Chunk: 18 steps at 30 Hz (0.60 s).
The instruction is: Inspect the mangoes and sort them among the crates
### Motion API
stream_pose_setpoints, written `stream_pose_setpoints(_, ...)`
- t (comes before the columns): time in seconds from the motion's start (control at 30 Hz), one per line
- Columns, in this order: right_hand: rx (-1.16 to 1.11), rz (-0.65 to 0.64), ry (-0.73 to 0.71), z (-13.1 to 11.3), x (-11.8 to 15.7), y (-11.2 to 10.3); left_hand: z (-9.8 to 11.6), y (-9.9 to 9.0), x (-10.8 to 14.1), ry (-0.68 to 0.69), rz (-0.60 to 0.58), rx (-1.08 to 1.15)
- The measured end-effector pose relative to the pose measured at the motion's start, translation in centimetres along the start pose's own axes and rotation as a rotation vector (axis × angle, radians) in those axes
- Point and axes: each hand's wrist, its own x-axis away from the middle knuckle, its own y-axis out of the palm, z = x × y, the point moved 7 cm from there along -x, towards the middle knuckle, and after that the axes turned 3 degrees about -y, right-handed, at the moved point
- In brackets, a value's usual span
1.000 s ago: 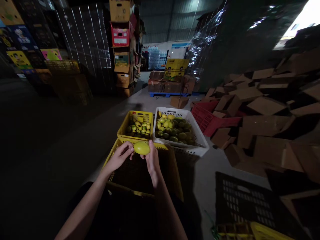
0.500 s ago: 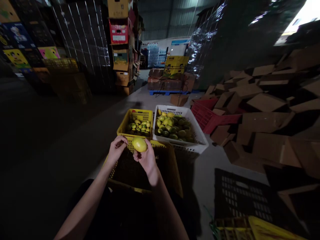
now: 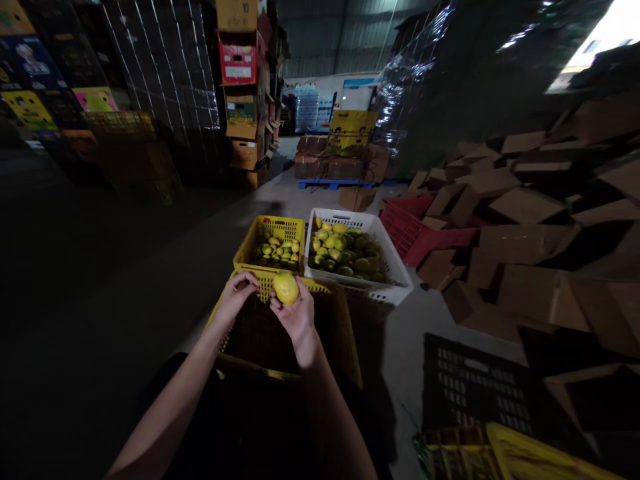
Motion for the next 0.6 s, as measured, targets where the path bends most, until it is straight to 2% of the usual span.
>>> stream_pose_setpoints(0.23, 0.061, -0.058, -0.059, -0.3, 0.3, 1.3, -0.2, 0.1, 0.3, -0.036, -0.043, 0.126)
stream_pose_setpoints(0.4, 0.027, -0.014, -0.031, 0.1, 0.1, 1.2, 0.0, -0.1, 0.2, -0.031, -0.023, 0.098)
stream_pose_setpoints(0.6, -0.011, -0.035, -0.016, 0.4, 0.1, 1.2, 0.5, -0.4, 0.4, -0.003, 0.014, 0.058)
